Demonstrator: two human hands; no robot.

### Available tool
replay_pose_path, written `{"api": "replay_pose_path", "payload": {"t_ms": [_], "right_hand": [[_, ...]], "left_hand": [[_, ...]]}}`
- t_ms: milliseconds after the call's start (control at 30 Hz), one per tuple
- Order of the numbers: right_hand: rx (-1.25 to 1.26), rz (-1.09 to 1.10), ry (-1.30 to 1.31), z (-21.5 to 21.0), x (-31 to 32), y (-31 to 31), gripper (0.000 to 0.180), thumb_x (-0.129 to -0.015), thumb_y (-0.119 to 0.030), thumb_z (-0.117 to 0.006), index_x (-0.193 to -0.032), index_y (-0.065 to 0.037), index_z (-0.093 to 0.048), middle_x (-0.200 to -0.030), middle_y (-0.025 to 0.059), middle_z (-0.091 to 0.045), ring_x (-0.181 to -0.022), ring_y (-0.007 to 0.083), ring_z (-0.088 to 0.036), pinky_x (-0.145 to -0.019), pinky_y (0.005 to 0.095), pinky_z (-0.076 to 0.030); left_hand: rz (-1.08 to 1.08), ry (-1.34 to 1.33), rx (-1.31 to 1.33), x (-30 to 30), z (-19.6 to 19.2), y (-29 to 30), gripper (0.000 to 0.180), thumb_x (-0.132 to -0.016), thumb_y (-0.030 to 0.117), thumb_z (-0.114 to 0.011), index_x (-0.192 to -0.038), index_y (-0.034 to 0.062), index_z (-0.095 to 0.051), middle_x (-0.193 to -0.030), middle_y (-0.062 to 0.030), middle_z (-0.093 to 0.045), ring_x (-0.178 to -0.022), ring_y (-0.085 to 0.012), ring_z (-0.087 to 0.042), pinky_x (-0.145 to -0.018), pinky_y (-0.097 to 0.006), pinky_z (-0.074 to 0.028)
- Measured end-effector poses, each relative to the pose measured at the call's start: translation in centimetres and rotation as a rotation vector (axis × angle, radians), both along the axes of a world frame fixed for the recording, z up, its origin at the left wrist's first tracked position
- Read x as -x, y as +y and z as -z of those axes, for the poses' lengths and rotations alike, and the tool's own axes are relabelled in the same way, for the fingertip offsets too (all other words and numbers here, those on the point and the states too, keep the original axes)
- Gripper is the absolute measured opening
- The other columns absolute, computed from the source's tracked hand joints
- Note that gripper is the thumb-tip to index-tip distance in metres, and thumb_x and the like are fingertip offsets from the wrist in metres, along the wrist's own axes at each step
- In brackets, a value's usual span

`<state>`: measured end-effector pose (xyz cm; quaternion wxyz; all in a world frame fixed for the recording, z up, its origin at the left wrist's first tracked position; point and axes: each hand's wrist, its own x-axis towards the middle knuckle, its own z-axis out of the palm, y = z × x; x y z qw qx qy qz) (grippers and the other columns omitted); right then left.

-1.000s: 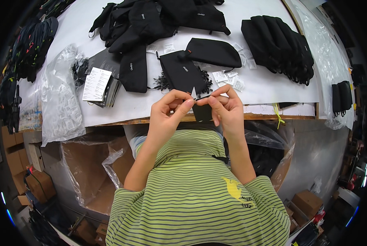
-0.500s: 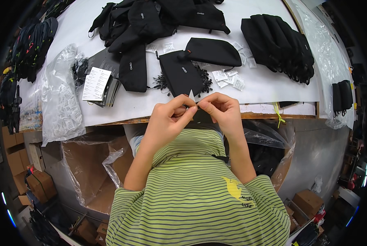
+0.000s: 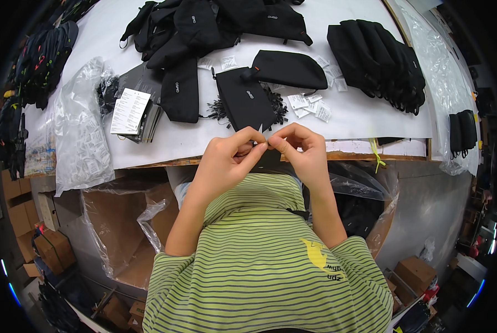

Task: Assembling small black pouches by attaching tags and plastic components at a workbench.

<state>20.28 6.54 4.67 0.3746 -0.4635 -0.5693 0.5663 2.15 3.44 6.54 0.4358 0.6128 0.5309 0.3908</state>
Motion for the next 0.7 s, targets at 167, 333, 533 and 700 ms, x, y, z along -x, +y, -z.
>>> {"api": "replay_pose_path", "payload": {"t_ms": [167, 333, 533, 700], "right_hand": [[-0.046, -0.047, -0.006, -0.5, 0.0, 0.1, 0.01, -0.083, -0.012, -0.072, -0.082, -0.003, -0.067, -0.072, -0.0033, -0.063, -0.059, 0.0012, -0.05, -0.054, 0.0166, -0.036], [0.009, -0.06, 0.195, 0.1, 0.8, -0.3, 0.013, -0.084, -0.013, -0.071, -0.081, -0.002, -0.065, -0.073, -0.0029, -0.063, -0.06, 0.0005, -0.049, -0.054, 0.0172, -0.037], [0.101, -0.175, 0.27, -0.3, 0.6, -0.5, 0.014, -0.086, -0.011, -0.07, -0.081, 0.0, -0.063, -0.074, -0.001, -0.063, -0.065, 0.0027, -0.055, -0.058, 0.0176, -0.043], [-0.164, -0.214, -0.151, -2.3, 0.7, 0.5, 0.018, -0.084, -0.016, -0.07, -0.097, -0.004, -0.069, -0.073, -0.0009, -0.061, -0.058, 0.0041, -0.048, -0.052, 0.02, -0.037]], "left_hand": [[0.0, -0.049, 0.059, 0.8, 0.1, 1.0, 0.015, -0.085, 0.01, -0.068, -0.093, 0.0021, -0.059, -0.049, -0.0001, -0.04, -0.048, -0.0056, -0.034, -0.046, -0.024, -0.027], [0.073, -0.393, 0.105, 1.2, 1.9, 1.3, 0.017, -0.083, 0.011, -0.071, -0.092, 0.0014, -0.06, -0.054, 0.0049, -0.044, -0.052, -0.0019, -0.035, -0.05, -0.02, -0.027], [0.193, -0.419, 0.238, 1.9, 1.8, 0.9, 0.014, -0.083, 0.011, -0.071, -0.088, 0.0025, -0.062, -0.057, 0.0057, -0.043, -0.054, -0.0005, -0.034, -0.051, -0.019, -0.028], [0.083, -0.076, -0.04, 2.9, -0.1, 0.7, 0.021, -0.081, 0.012, -0.072, -0.097, 0.0019, -0.062, -0.085, -0.0028, -0.06, -0.071, -0.0085, -0.053, -0.064, -0.023, -0.042]]}}
